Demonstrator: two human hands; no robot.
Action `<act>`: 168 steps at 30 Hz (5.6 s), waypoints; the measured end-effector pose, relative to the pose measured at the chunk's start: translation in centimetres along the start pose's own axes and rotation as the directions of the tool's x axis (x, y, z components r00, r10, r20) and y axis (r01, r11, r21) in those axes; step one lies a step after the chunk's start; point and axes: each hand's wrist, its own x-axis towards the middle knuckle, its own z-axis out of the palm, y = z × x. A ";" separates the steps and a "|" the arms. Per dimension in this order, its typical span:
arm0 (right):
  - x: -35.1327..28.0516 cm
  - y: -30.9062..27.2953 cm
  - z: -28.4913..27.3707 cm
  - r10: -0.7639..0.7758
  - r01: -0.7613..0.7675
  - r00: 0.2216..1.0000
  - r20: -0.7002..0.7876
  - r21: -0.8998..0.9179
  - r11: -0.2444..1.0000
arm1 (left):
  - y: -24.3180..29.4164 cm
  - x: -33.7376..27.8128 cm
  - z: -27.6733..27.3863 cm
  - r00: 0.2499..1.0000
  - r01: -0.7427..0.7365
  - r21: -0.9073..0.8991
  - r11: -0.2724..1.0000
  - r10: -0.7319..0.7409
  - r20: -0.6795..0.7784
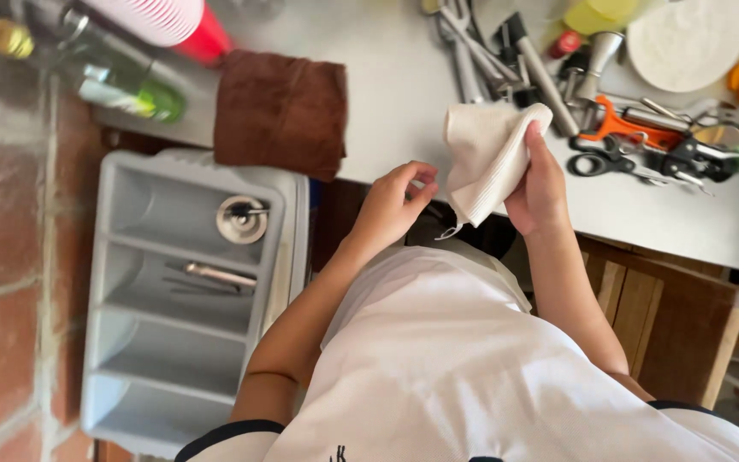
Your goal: Cleaning and organizing bar tools and cutlery with a cloth at a workstation.
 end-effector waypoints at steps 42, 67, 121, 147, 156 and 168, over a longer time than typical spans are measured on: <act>6.1 -4.7 -1.6 0.142 -0.148 0.974 0.175 0.025 0.989 | 1.1 7.3 2.4 0.892 0.279 -0.070 0.958 -0.285 -0.351; 2.3 -1.6 5.8 -0.005 0.034 0.923 0.385 -0.069 0.997 | 6.5 -1.3 -3.9 0.993 0.120 0.213 0.970 -0.119 -0.019; 0.4 1.2 7.9 -0.052 0.132 0.951 0.304 -0.248 0.960 | 6.1 -6.4 -1.6 0.958 0.107 -0.053 0.993 -0.118 -0.261; -4.3 10.8 17.5 0.226 -0.028 0.773 0.592 -0.324 0.946 | 2.9 -18.6 -6.4 0.744 0.283 -0.246 0.927 -0.374 -0.553; -6.0 15.4 21.2 0.330 0.020 0.693 0.641 -0.475 0.880 | 1.9 -25.4 -9.6 0.602 0.307 -0.426 0.851 -0.520 -0.606; -6.1 20.5 27.3 0.300 0.020 0.686 0.663 -0.430 0.903 | -1.2 -32.7 -10.6 0.456 0.404 -0.331 0.853 -0.501 -0.735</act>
